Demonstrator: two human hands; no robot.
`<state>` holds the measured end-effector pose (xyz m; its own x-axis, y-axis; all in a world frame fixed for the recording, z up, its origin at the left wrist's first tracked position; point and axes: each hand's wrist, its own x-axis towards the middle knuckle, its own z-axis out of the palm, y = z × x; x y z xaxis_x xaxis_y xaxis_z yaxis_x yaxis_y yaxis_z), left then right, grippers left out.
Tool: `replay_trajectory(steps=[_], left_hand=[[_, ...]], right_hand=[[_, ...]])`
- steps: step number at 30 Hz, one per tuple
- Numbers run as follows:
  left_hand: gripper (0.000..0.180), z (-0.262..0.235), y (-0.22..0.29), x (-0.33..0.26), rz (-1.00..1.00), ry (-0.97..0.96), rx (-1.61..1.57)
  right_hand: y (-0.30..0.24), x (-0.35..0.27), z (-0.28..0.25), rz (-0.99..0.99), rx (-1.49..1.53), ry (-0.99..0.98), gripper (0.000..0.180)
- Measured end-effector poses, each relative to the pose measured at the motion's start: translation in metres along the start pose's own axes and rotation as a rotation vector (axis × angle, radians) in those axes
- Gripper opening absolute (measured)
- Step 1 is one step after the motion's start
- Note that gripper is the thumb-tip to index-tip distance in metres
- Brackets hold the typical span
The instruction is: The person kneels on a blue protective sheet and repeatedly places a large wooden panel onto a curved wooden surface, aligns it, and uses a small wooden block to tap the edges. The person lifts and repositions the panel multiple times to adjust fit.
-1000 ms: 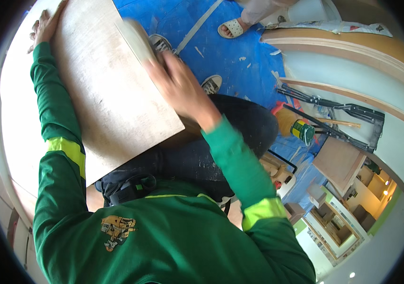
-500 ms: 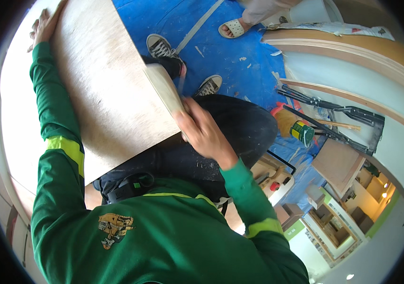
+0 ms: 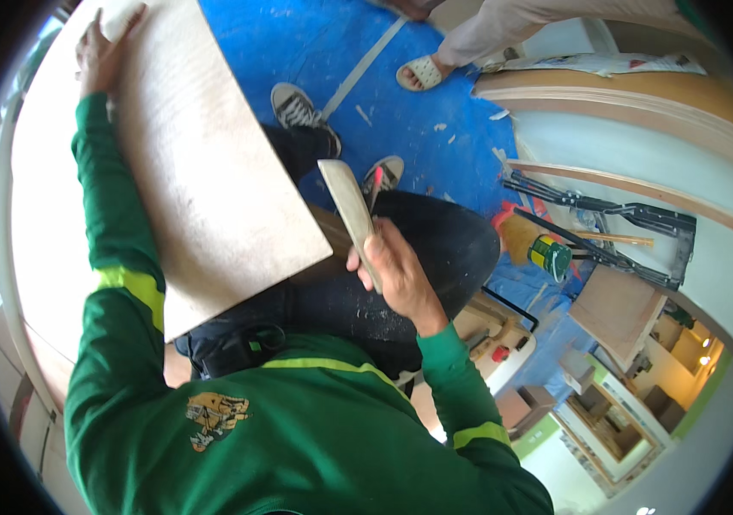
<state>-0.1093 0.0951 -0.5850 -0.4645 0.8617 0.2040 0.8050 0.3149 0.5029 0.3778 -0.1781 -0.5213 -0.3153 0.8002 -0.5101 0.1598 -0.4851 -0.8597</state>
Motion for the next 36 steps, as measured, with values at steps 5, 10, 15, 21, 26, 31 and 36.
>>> replay_trajectory(steps=[5,10,15,21,26,31,36], left_hand=[[0.072,0.019,0.126,-0.096,0.505,-0.65,-0.766],[0.082,0.02,0.207,-0.179,0.408,-0.572,-0.952],[0.073,0.032,0.201,-0.181,0.36,-0.47,-1.07],[0.066,0.034,0.202,-0.183,0.37,-0.407,-1.064],[0.065,0.03,0.2,-0.18,0.531,-0.174,-0.818],[0.063,0.037,0.201,-0.184,0.603,-0.087,-0.823],[0.057,0.037,0.199,-0.181,0.311,-0.176,-0.889]], right_hand=[[-0.025,0.087,-0.006,-0.148,0.133,0.048,0.06],[-0.051,0.107,0.0,-0.2,0.289,0.134,0.041],[-0.047,0.116,-0.005,-0.251,0.24,0.27,0.023],[-0.045,0.127,-0.04,-0.265,-0.08,0.291,0.027],[0.001,0.141,-0.122,-0.162,-1.274,0.79,0.053],[-0.049,0.125,-0.035,-0.253,-0.42,0.16,0.077],[-0.048,0.137,-0.002,-0.354,-0.452,0.255,0.053]])
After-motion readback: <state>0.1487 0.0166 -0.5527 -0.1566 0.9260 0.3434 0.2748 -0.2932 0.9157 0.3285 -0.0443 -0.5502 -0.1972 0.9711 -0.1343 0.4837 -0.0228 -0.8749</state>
